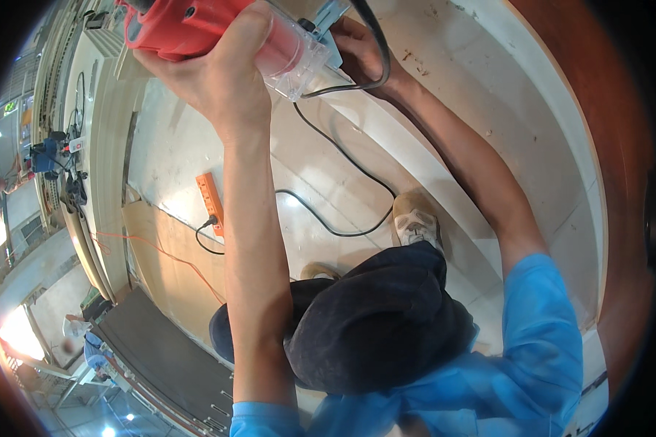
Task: The person plugs in a red electric router and uses it to shape the edge of a white wooden frame. They kneel on the floor and guide the tool along the frame's edge, adjusting the cord as needed.
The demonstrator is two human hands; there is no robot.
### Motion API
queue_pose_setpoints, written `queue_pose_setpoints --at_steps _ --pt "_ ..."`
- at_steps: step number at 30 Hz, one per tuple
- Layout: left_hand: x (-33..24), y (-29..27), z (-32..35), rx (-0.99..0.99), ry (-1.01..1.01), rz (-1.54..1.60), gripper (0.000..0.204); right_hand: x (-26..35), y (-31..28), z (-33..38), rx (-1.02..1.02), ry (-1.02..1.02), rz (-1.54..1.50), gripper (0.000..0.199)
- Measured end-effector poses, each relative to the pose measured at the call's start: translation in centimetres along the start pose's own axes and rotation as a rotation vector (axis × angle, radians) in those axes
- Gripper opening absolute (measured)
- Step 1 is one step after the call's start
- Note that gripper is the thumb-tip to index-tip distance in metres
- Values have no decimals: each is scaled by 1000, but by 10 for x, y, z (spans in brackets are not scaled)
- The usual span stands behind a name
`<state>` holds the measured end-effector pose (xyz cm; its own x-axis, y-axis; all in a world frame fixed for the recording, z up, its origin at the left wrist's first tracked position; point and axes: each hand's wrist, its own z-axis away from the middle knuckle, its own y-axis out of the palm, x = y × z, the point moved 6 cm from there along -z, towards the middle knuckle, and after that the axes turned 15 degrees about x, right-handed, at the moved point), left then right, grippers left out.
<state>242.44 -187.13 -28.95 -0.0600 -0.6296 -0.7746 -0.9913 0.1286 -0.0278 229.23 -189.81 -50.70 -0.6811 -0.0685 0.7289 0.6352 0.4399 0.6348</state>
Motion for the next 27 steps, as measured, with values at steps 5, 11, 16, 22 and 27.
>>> queue_pose_setpoints --at_steps 5,11,16,22,27 --pt "1 -2 2 -20 -29 2 65 15 4 7 42 -117 523 32" --pt "1 -5 4 -70 -50 -27 61 10 3 8 -68 -153 652 23" --pt "3 -7 2 -22 -70 -54 57 18 8 11 -115 -76 756 21" --pt "-1 -4 8 -68 -66 -64 56 19 9 5 13 -20 8 26" --pt "-6 6 9 11 -67 -79 66 3 9 -7 61 314 -193 27"
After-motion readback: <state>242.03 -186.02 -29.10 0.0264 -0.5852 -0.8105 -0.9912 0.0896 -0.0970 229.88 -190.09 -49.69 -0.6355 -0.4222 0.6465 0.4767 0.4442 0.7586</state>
